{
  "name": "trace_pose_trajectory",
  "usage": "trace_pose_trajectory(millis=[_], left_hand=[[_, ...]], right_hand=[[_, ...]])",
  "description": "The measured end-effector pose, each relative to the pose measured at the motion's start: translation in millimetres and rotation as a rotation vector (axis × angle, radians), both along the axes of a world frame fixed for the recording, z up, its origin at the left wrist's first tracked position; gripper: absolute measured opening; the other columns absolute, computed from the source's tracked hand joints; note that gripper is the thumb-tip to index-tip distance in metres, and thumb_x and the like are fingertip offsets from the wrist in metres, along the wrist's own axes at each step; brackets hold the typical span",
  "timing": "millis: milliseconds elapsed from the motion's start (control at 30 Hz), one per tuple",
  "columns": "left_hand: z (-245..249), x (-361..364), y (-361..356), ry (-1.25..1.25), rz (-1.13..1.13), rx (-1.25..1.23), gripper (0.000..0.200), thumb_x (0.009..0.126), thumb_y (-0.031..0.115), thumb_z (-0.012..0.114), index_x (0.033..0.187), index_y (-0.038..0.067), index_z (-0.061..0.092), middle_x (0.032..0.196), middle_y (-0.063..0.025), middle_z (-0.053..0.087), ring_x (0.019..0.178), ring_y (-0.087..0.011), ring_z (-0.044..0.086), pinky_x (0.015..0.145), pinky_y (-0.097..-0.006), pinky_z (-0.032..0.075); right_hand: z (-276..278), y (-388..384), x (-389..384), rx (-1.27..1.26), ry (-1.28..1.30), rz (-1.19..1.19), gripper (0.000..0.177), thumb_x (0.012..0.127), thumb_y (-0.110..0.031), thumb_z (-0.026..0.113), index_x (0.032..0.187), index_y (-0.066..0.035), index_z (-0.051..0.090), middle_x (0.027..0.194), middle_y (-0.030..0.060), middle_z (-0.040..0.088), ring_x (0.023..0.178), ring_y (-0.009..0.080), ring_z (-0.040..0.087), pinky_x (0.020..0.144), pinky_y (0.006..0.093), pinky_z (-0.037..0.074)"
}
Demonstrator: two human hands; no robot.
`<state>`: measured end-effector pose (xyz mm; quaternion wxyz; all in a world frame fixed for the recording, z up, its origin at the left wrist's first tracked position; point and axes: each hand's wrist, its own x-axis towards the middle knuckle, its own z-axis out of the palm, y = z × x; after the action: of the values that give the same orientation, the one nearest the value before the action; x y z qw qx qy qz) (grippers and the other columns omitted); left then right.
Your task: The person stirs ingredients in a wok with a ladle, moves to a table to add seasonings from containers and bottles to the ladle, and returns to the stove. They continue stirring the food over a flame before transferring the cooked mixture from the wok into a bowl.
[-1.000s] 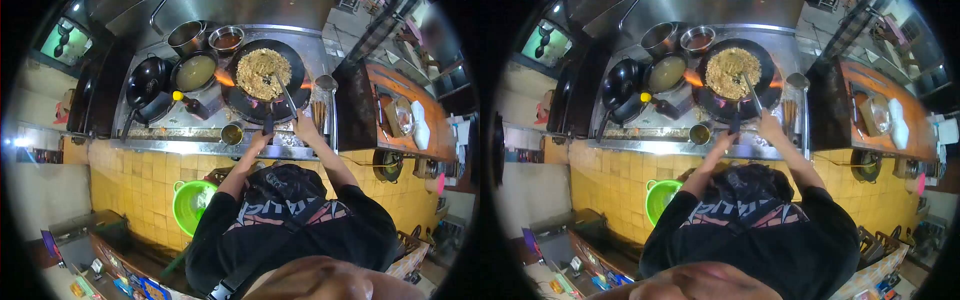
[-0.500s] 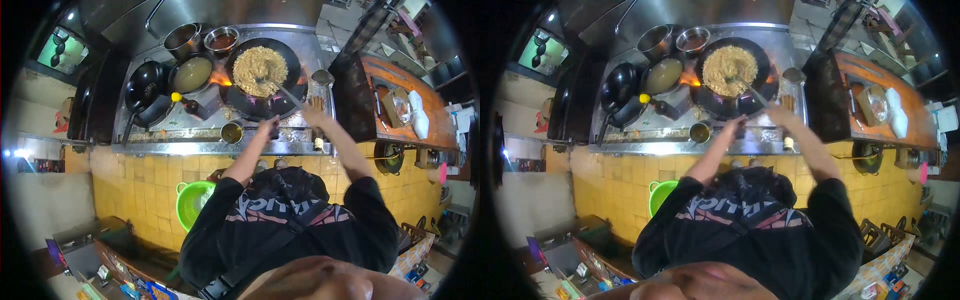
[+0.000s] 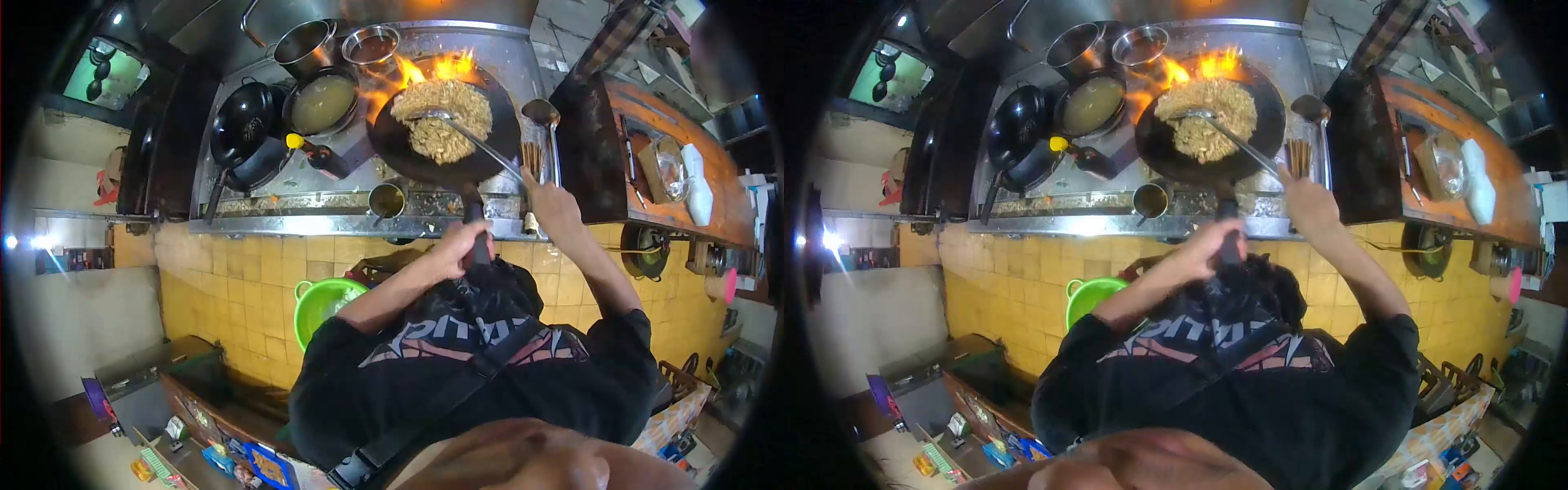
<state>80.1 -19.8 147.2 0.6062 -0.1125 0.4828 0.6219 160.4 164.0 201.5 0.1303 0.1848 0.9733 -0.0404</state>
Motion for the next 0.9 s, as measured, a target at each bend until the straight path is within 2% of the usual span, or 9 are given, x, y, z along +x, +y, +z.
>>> trace_pose_trajectory(millis=[100, 233, 300, 400, 600, 733, 800, 867, 900], left_hand=[[-4, -41, 10, 0.127, -0.027, -0.031, 0.018, 0.085, 0.021, 0.057, 0.076, 0.006, 0.059, 0.061, -0.0039, 0.056, 0.054, -0.0163, 0.056, 0.054, -0.0287, 0.046], [-135, -79, 7, 0.444, 0.021, 0.159, 0.018, 0.083, 0.016, 0.060, 0.071, 0.004, 0.055, 0.060, -0.0057, 0.055, 0.051, -0.0170, 0.054, 0.050, -0.0298, 0.046], [-21, -28, -6, 0.070, 0.055, 0.133, 0.020, 0.084, 0.017, 0.060, 0.071, 0.003, 0.055, 0.059, -0.0071, 0.054, 0.051, -0.0176, 0.054, 0.051, -0.0295, 0.047], [-20, -18, -21, -0.085, -0.024, 0.064, 0.019, 0.089, 0.019, 0.055, 0.078, 0.004, 0.053, 0.063, -0.0054, 0.054, 0.054, -0.0179, 0.055, 0.052, -0.0321, 0.048], [-167, -92, 14, 0.364, 0.086, 0.202, 0.016, 0.084, 0.016, 0.060, 0.087, 0.004, 0.050, 0.065, -0.0069, 0.056, 0.050, -0.0156, 0.054, 0.046, -0.0306, 0.047], [-180, -94, 29, 0.529, 0.111, 0.004, 0.028, 0.083, 0.022, 0.063, 0.095, 0.001, 0.052, 0.073, -0.0101, 0.061, 0.058, -0.0181, 0.060, 0.053, -0.0312, 0.050], [-171, -98, 20, 0.615, 0.110, -0.086, 0.035, 0.082, 0.024, 0.064, 0.101, -0.003, 0.053, 0.076, -0.0123, 0.064, 0.063, -0.0208, 0.063, 0.058, -0.0324, 0.051], [-126, -115, -5, 1.174, -0.261, -0.347, 0.059, 0.079, 0.034, 0.066, 0.123, -0.002, 0.051, 0.096, -0.0179, 0.066, 0.085, -0.0305, 0.065, 0.079, -0.0336, 0.050], [-111, -126, -13, 1.205, -0.073, -0.218, 0.046, 0.080, 0.030, 0.067, 0.117, 0.002, 0.058, 0.098, -0.0151, 0.066, 0.084, -0.0250, 0.065, 0.077, -0.0312, 0.050]], right_hand=[[-16, -3, 10, -0.053, -0.026, 0.043, 0.061, 0.081, -0.001, 0.048, 0.139, -0.011, 0.033, 0.073, 0.0204, 0.062, 0.068, 0.0351, 0.064, 0.059, 0.0455, 0.053], [-63, 5, 5, 0.051, -0.043, -0.077, 0.061, 0.084, -0.007, 0.046, 0.142, -0.014, 0.026, 0.081, 0.0198, 0.062, 0.067, 0.0347, 0.065, 0.057, 0.0441, 0.053], [-69, 26, -7, 0.169, 0.048, -0.146, 0.061, 0.086, -0.010, 0.044, 0.143, -0.020, 0.027, 0.082, 0.0203, 0.062, 0.070, 0.0354, 0.065, 0.059, 0.0447, 0.053], [1, 35, 6, 0.028, 0.121, -0.187, 0.060, 0.083, -0.011, 0.050, 0.140, -0.026, 0.034, 0.084, 0.0185, 0.061, 0.075, 0.0368, 0.064, 0.066, 0.0470, 0.052], [-30, 0, -11, -0.038, 0.226, -0.342, 0.069, 0.079, -0.010, 0.055, 0.140, -0.029, 0.030, 0.088, 0.0194, 0.061, 0.074, 0.0360, 0.063, 0.062, 0.0476, 0.051], [-172, 9, -51, 0.029, 0.157, -0.207, 0.059, 0.086, -0.008, 0.043, 0.142, -0.013, 0.027, 0.106, 0.0256, 0.055, 0.083, 0.0404, 0.063, 0.066, 0.0489, 0.053], [-148, 15, -54, -0.007, 0.101, -0.212, 0.057, 0.087, -0.009, 0.041, 0.142, -0.012, 0.026, 0.104, 0.0255, 0.056, 0.083, 0.0404, 0.063, 0.067, 0.0488, 0.053], [-86, 18, -51, -0.098, 0.083, -0.211, 0.058, 0.087, -0.008, 0.041, 0.142, -0.009, 0.024, 0.093, 0.0238, 0.060, 0.080, 0.0396, 0.064, 0.068, 0.0480, 0.053], [-84, 22, -47, -0.088, 0.084, -0.201, 0.058, 0.087, -0.008, 0.041, 0.142, -0.009, 0.024, 0.093, 0.0238, 0.060, 0.080, 0.0396, 0.064, 0.068, 0.0480, 0.053]])
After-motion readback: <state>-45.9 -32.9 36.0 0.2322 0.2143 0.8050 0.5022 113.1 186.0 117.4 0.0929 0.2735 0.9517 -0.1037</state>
